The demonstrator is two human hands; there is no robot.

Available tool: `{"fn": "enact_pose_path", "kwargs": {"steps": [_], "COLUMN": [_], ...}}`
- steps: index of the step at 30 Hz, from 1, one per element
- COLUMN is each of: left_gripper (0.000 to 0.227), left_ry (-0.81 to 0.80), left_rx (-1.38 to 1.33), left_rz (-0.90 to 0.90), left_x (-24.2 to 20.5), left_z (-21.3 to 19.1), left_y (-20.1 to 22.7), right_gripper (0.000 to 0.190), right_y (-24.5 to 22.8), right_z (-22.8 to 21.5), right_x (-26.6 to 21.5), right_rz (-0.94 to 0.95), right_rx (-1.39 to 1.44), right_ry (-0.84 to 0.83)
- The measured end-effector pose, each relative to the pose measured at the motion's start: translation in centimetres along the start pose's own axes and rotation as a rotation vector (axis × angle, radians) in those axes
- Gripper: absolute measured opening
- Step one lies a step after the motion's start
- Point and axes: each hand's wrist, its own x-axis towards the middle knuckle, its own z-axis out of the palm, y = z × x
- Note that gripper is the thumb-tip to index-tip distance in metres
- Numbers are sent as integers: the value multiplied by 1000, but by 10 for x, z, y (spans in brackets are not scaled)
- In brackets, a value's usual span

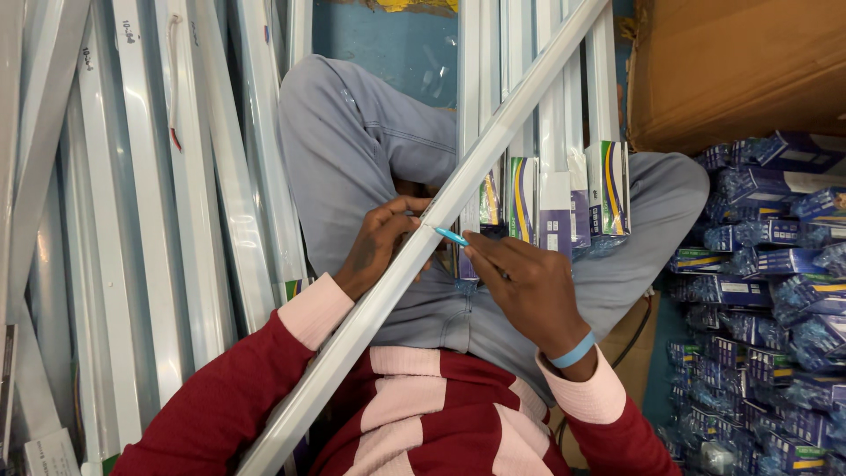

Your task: The person sits on the floor and repeatedly picks up long white light tubes, uses a blue marker to write on them, and places them back into a stack. The person handles the tubes one at a time and continues the marking process throughout the clip.

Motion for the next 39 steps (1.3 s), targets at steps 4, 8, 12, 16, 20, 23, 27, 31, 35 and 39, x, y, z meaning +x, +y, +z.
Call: {"fn": "enact_pose_path", "kwargs": {"steps": [4,8,12,16,20,23,27,31,35,39], "left_gripper": [42,41,42,42,44,45,45,44,45,45], "left_ry": [42,9,50,67,31,30,30,3,4,-7], "left_rx": [178,173,280,116,-37,36,18,-12,-34,-23], "left_rz": [98,225,229,52,-17,0,2,21,-5,12], "left_x": [-3,-3,-5,-5,-7,-8,-8,-7,-7,-6], "left_z": [5,11,11,12,12,13,14,13,12,12], "left_y": [-5,-13,-13,-4,5,7,4,3,3,3], "right_gripper": [21,24,21,22,23,23,22,21,24,19], "right_y": [4,6,10,14,20,25,29,31,33,35], "right_z": [-5,-16,-20,-16,-11,-8,-15,-23,-34,-41], "right_x": [-9,-21,-20,-15,-5,4,3,0,7,35], "right_rz": [-114,46,40,52,8,26,13,8,-99,-298], "right_rx": [-18,-103,-1,9,64,-24,-12,-3,-8,-97], "right_ry": [24,-38,49,92,120,45,10,23,-9,-136]}}
